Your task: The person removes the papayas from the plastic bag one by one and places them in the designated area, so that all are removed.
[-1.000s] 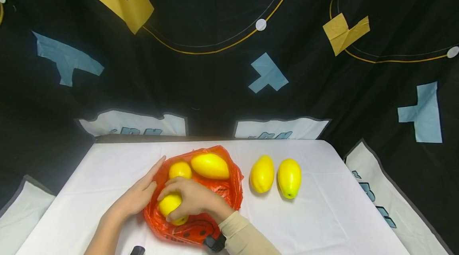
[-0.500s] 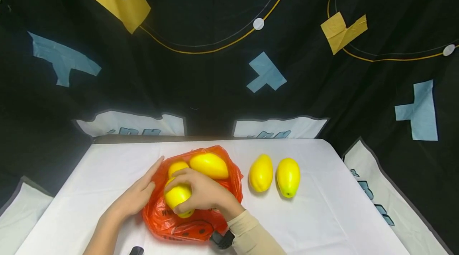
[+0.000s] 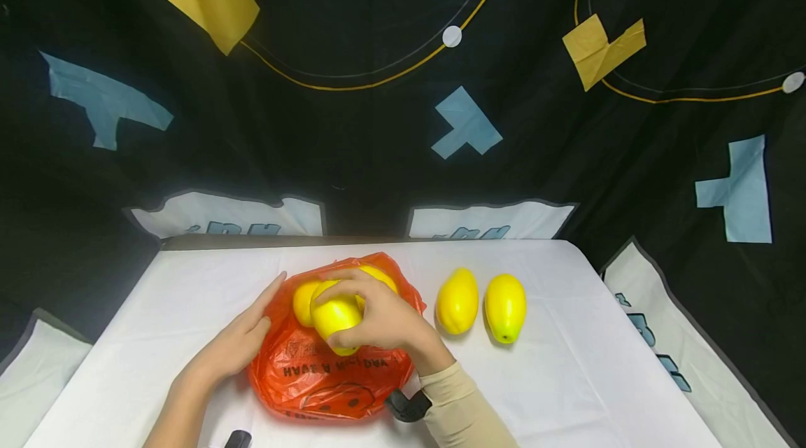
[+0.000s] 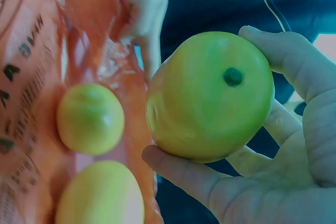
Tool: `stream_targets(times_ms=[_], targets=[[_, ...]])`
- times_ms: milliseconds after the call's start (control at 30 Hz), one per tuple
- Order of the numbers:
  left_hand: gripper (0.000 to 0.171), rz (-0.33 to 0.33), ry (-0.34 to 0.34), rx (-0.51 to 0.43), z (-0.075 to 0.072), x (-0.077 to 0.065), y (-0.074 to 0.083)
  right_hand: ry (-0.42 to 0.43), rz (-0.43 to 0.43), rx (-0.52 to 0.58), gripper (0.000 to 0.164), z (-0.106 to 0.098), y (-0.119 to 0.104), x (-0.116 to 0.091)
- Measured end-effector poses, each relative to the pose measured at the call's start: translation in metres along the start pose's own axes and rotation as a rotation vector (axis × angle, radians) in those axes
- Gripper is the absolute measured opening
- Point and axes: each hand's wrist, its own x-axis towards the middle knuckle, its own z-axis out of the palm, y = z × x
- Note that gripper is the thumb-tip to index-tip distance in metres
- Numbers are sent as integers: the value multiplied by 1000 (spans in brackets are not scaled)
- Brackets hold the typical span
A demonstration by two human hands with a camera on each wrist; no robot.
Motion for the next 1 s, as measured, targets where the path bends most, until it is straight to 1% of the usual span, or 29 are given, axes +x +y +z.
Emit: stream_targets(times_ms=[267, 400, 533, 667, 733, 800, 900, 1000], targets=[[69, -12, -2, -3, -1, 1, 1, 82, -25, 49, 48, -22, 6, -7], [69, -9, -3, -9, -1, 1, 0, 118, -11, 61, 48, -31, 10, -14], [70, -5, -3, -13, 0, 0, 0, 161, 28, 69, 48, -41, 12, -22], [70, -4, -4, -15, 0, 0, 1, 200, 102, 138, 49, -51, 12, -30], [69, -5, -4, -14, 0, 0, 1, 220, 124, 151, 50, -57, 12, -34], [69, -6, -4, -13, 0, 1, 1, 237, 126, 139, 50, -62, 14, -37], [69, -10, -6, -16, 0, 0, 1, 261, 116, 80, 51, -69, 17, -42], [69, -14, -10, -20, 1, 1, 1, 276, 119, 72, 51, -75, 21, -48]])
